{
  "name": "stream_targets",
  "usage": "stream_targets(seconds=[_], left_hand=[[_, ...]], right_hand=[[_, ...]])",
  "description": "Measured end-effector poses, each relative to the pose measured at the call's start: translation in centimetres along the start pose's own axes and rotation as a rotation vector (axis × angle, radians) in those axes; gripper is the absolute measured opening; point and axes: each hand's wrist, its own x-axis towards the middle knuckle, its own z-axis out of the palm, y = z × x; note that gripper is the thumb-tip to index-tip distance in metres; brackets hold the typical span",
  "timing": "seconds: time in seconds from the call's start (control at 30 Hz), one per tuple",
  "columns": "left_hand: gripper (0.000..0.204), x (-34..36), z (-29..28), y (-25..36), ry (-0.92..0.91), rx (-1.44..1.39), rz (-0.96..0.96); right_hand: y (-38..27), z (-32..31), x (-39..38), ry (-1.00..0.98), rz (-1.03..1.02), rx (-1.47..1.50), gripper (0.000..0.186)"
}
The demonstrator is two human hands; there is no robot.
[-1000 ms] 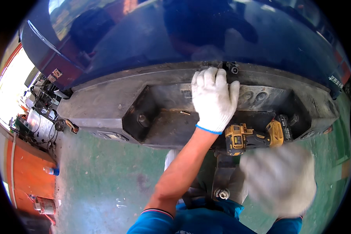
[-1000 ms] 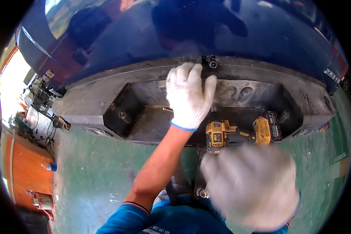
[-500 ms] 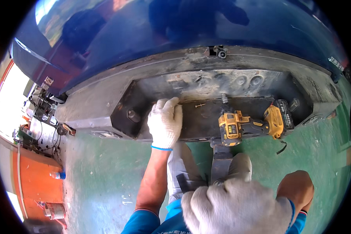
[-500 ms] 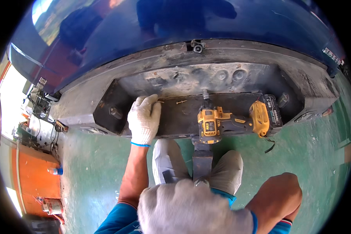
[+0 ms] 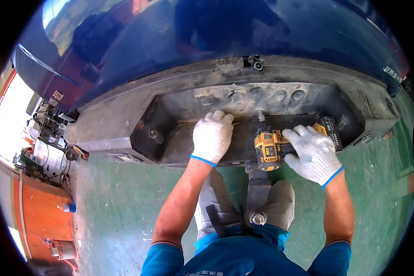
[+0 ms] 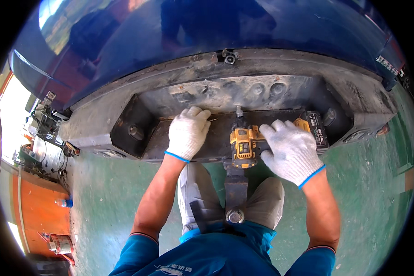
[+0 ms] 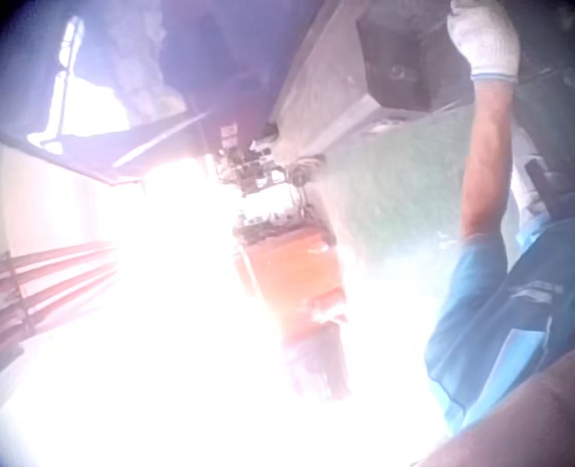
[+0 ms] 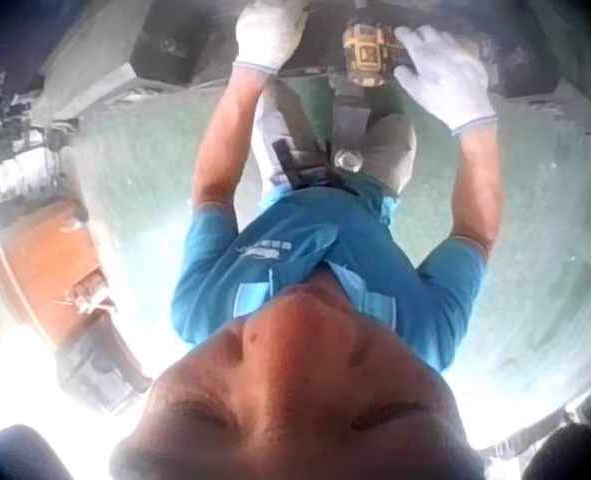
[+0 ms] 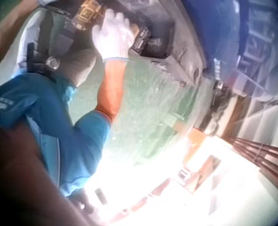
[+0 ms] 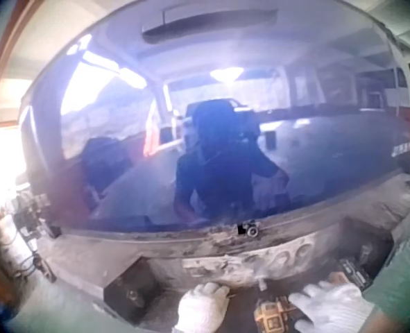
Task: The person uses a cordless impact driver to remove and install screws on the rear bumper of a blue car. They work on the lower section of the bumper, repeatedly loosening and tightening fasteners while another person assists nearby.
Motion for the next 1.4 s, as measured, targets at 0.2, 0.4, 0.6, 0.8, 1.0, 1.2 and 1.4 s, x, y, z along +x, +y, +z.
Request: stream_targets(seconds=[0.2,0.4,0.6,0.8,1.0,1.2,1.4], left_hand=[[0.010,1.0,2.7,1.2,-0.112,0.068,-0.008],[0.010,2.0,2.4,1.6,-0.226,0.112,-0.052],[0.019,0.9,0.1,0.4,-0.174,-0.199,-0.151],[0.024,-2.9,-4.1,-0.8,-0.080,-1.647,-0.699],[0.028,-4.7,-3.8,-2.0,-0.009,-1.987,-0.755],[0.022,-5.0,-3.1,-1.5,0.046,-1.993,-0.692],[0.023,-4.6,-3.6,-0.4,0.047,-2.150,-0.616]], right_hand=[[0.1,2.0,0.1,-0.047,-0.001,-0.074,0.070],[0.1,4.5,0.1,-0.002,0.015,-0.176,0.073],[-0.1,5.1,0.5,0.027,0.043,-0.151,0.077],[0.3,5.9,-0.2,0.131,0.018,-0.157,0.074],[0.0,5.7,-0.3,0.105,0.041,-0.116,0.083],[-0.8,4.8,-0.8,0.229,-0.013,-0.071,0.071],[-4.0,0.2,-2.5,0.298,-0.052,0.137,0.077]])
